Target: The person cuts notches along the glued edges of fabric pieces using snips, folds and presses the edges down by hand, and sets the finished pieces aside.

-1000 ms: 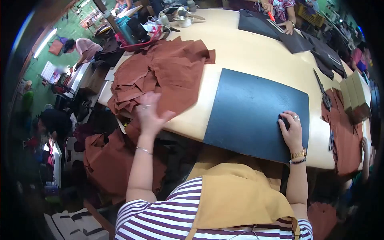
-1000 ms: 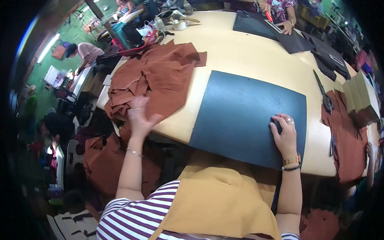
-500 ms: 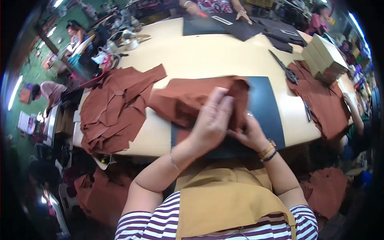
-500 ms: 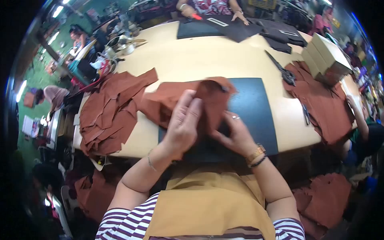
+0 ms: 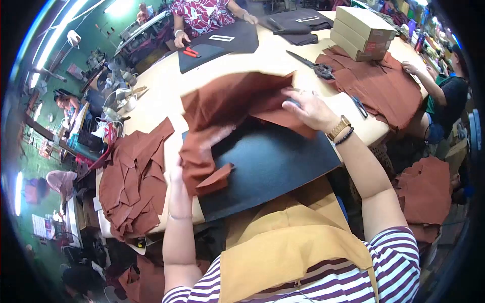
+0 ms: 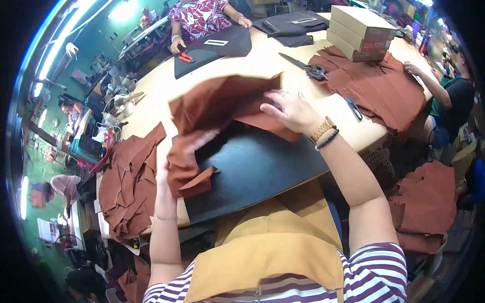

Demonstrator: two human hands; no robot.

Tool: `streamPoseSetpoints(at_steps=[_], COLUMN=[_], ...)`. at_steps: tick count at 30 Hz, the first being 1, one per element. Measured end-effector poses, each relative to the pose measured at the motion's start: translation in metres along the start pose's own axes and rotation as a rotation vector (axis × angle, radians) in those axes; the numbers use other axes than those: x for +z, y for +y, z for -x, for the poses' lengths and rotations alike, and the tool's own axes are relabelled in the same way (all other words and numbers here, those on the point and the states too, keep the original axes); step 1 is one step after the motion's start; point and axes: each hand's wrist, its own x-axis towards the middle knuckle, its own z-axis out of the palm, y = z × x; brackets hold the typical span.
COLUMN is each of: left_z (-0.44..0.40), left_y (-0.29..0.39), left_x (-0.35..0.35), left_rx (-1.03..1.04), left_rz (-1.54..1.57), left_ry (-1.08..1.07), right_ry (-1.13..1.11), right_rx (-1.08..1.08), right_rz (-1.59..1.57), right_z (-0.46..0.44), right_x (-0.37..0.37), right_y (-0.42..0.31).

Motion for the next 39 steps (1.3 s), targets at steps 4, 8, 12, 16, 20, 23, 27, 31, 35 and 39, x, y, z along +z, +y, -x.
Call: streamPoseSetpoints(at_steps=[4,8,12,16,20,23,27,31,35,39], left_z=[0.037,0.045,0.033,-0.001,-0.099,-0.123,-0.125,-0.112,-0.093,-0.080], left_y=[-0.013,-0.023,-0.034,0.001,-0.033,-0.042,-0.068,-0.075,-0.069,-0.059], left_x=[-0.005,-0.001,-0.004,0.061,0.052,0.042,0.055,0.065,0.061,0.046], left_rx=[0.090,0.220,0.868,1.114,0.665,0.553,0.584,0.489,0.431,0.418], left_rz=[-0.351,-0.772,-1.094,-2.022,-2.208,-2.278,-2.328,-2.342,-2.363,-2.347], left_ry=[0.096,0.191,0.139,-0.394,-0.392,-0.237,-0.153,-0.033,0.043,0.147], right_ry=[-0.079,0.093,0.130,0.184,0.138,0.107,0.066,0.102,0.122,0.186], right_rx=[0.081,0.012,0.037,0.011,0.003,0.038,-0.001,-0.001,-0.124,-0.063], right_rz=[0.139,0.142,0.121,0.200,0.372,0.499,0.410,0.411,0.472,0.547], right_z=[0.027,0.039,0.042,0.038,0.041,0.075,0.115,0.114,0.120,0.151], right_x=[0.036,0.057,0.046,0.058,0.047,0.014,-0.015,-0.021,-0.034,-0.050], right_y=[0.013,0.026,0.032,0.033,0.029,0.055,0.083,0.091,0.074,0.109])
